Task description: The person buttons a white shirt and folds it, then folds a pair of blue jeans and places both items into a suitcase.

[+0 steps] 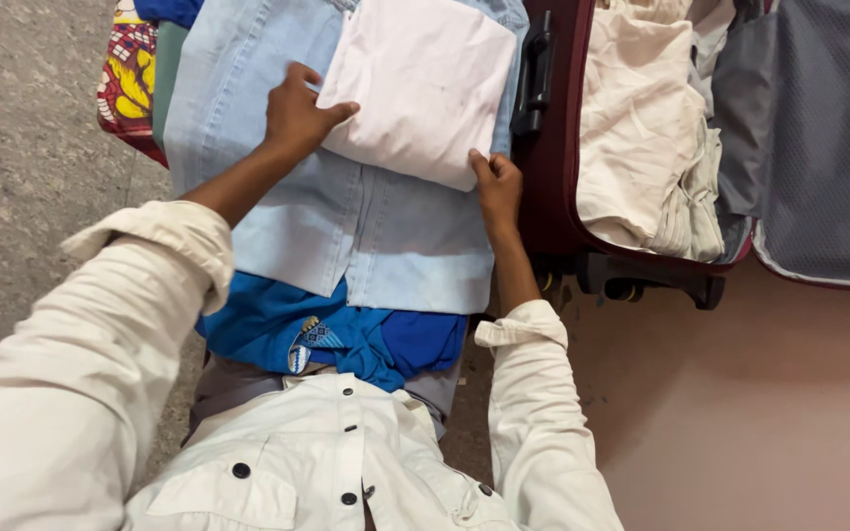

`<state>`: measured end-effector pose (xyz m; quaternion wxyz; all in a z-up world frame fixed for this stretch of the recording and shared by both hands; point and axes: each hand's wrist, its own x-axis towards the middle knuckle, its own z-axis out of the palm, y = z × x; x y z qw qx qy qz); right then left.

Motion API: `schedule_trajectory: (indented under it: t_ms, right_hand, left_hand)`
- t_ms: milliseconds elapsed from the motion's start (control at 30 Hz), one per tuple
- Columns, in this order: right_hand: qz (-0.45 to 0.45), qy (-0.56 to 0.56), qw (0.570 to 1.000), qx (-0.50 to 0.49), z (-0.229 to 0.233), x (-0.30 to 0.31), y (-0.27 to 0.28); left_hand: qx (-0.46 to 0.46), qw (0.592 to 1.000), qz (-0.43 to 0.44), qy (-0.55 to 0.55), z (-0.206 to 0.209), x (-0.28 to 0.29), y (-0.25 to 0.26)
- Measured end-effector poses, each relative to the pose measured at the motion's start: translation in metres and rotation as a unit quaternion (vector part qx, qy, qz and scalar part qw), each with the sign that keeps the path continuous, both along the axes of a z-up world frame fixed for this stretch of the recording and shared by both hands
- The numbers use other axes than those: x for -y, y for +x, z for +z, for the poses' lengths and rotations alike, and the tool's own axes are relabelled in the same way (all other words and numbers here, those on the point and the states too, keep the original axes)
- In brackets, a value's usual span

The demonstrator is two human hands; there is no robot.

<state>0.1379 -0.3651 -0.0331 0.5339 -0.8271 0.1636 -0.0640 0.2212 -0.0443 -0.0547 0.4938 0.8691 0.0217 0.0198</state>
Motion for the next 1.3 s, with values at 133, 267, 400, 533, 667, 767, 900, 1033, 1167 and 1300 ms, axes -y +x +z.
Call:
schedule_trajectory:
  t_ms: [133, 267, 400, 533, 667, 767, 900, 1033, 1167, 1300]
  right_hand:
    - [0.002, 0.055, 0.995, 0.081, -0.019, -0.002, 0.017]
    - [-0.019, 0.238, 0.971, 0.016, -0.035, 0.016, 0.013]
    - [0.014, 0.238, 0.964, -0.114, -0.030, 0.020, 0.012]
    - [0.049, 0.241, 0.968, -0.037, -0.021, 0.009, 0.008]
    - [0.050, 0.265, 0.963, -0.013, -0.026, 0.008, -0.007]
    - [0.042, 0.197, 0.979, -0.034, -0.031, 0.009, -0.012]
    - [0.030, 0.111, 0.992, -0.055, -0.033, 0.004, -0.007]
    - [0.038, 0.084, 0.994, 0.057, -0.038, 0.002, -0.002]
    - [-0.012, 0.019, 0.999, 0.038, -0.051, 0.009, 0.012]
    - [-0.083, -0.033, 0.996, 0.008, -0.036, 0.010, 0.032]
  left_hand:
    - [0.010, 0.997, -0.047, -0.056, -0.025, 0.021, 0.011]
    - [-0.068, 0.944, -0.097, -0.308, -0.044, 0.032, 0.012]
    - [-0.113, 0.988, -0.061, -0.089, -0.041, 0.030, 0.006]
    - [0.035, 0.996, -0.082, -0.011, -0.016, 0.030, -0.020]
    - [-0.122, 0.985, -0.109, -0.061, -0.005, 0.020, -0.030]
    - [-0.122, 0.988, -0.097, -0.011, 0.000, 0.013, -0.035]
    - [-0.175, 0.974, -0.128, 0.071, 0.010, 0.012, -0.038]
    - [-0.143, 0.972, -0.126, -0.140, 0.002, 0.006, -0.039]
    - [-0.142, 0.981, -0.110, -0.075, 0.006, 0.001, -0.029]
    - [-0.152, 0.986, -0.066, -0.028, 0.017, 0.011, -0.020]
